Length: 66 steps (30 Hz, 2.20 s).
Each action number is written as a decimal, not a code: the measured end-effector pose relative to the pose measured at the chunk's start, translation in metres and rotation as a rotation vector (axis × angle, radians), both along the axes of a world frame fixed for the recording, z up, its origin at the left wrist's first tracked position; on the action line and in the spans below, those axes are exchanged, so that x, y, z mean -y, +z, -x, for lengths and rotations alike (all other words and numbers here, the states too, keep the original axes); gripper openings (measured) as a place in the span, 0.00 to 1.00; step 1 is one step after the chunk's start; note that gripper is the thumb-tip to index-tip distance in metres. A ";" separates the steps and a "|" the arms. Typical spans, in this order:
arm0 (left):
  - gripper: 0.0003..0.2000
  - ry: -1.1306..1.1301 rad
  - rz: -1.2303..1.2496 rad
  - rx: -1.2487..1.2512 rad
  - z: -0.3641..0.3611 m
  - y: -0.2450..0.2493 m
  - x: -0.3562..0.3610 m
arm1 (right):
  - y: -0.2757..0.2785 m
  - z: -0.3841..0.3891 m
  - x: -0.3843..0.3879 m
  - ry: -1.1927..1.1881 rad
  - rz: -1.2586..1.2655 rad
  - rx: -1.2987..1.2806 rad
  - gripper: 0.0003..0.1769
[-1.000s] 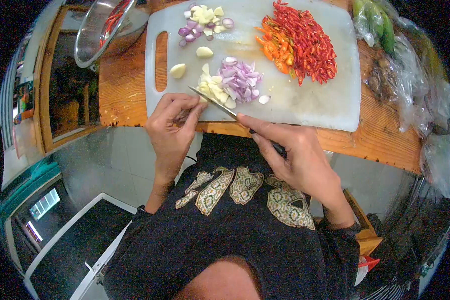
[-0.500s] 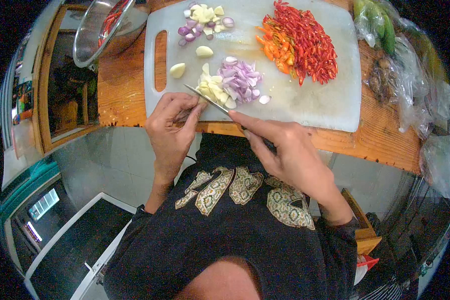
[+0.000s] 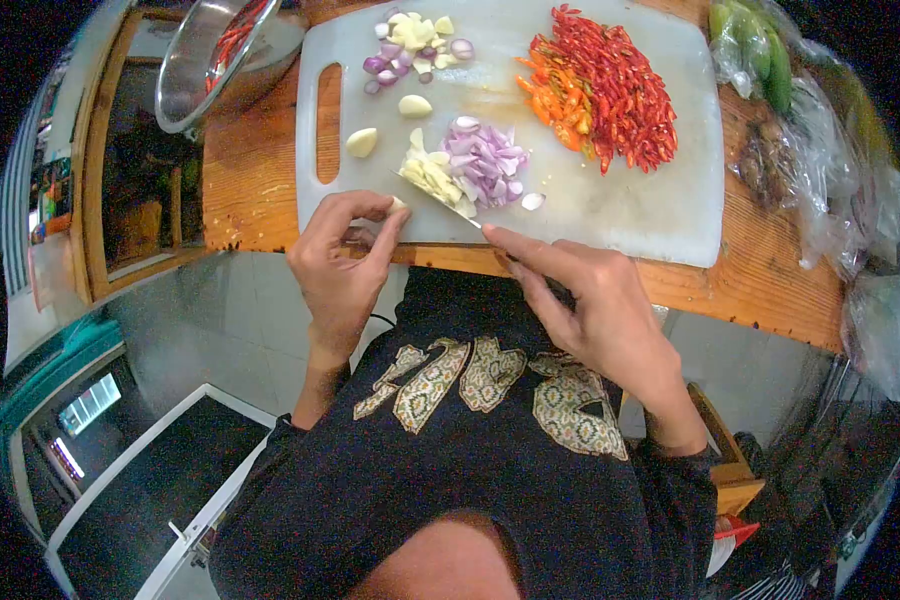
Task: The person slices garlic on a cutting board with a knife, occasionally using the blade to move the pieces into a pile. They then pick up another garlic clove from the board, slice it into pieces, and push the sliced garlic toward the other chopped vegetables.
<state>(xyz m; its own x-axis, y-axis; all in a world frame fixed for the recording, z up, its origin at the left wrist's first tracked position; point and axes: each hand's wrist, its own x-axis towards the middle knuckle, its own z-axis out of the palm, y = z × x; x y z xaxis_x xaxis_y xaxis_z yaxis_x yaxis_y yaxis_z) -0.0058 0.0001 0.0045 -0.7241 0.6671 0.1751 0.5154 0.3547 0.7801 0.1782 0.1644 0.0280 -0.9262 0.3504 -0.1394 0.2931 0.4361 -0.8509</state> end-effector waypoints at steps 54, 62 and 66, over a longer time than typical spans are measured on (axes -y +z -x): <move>0.14 -0.184 0.137 -0.101 0.032 0.003 0.010 | 0.011 -0.047 -0.007 -0.358 0.116 0.019 0.23; 0.11 -0.103 0.053 -0.137 0.022 0.008 0.002 | 0.011 -0.028 0.030 -0.050 0.127 -0.112 0.30; 0.10 -0.132 0.044 -0.118 0.024 0.003 0.004 | 0.007 -0.027 0.030 -0.063 0.121 -0.121 0.33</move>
